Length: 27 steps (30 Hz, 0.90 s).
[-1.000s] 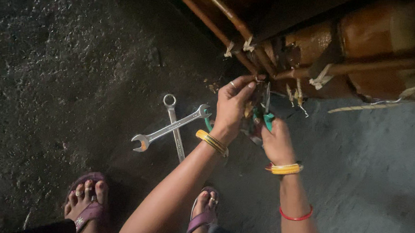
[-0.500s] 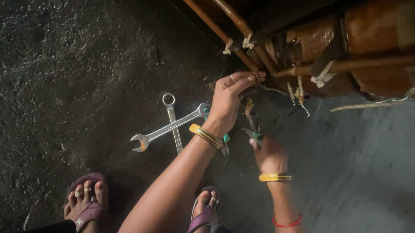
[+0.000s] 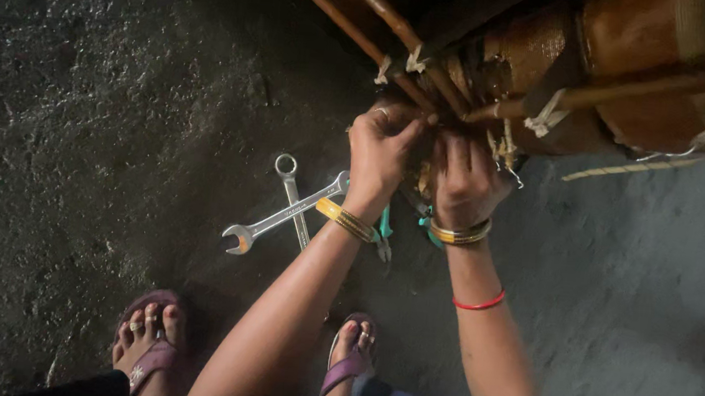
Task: The person uses pliers and a knife to cut and remove old insulation and wires from a large electrical component. They strip away material from multiple connection points and pull out wire segments, working methodically across the assembly.
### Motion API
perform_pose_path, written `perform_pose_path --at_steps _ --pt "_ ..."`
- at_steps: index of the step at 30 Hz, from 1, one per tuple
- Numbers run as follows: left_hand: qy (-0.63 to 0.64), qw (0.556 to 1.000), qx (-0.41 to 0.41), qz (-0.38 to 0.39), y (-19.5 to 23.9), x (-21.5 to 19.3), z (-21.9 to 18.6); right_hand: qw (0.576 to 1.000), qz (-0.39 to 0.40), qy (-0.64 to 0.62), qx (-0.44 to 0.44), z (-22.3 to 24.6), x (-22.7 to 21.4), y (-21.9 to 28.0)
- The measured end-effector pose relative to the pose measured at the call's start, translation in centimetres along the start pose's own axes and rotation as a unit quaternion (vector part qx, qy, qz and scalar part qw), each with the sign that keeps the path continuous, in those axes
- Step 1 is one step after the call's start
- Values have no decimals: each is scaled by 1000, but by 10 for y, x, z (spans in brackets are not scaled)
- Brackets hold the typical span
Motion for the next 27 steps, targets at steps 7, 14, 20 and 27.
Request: perform_pose_path --at_steps 7,14,20,27 --pt "-46 993 108 -5 4 -1 -24 1000 -7 -3 -18 -18 5 19" --pt "-170 969 177 23 -1 0 -35 997 -38 -19 56 -21 14 18" --pt "-184 956 228 23 -4 0 -37 993 1 -61 106 -24 19 22" --pt "-176 964 192 57 -2 0 -39 998 -3 16 56 -21 22 18"
Point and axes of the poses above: each hand's wrist, its own y-axis away from the middle knuckle, its own x-axis out of the palm, z = x × y, the point moved 7 cm from there along -y, towards the middle knuckle, and after that the axes turned 9 degrees about -z, right-handed, at the moved point
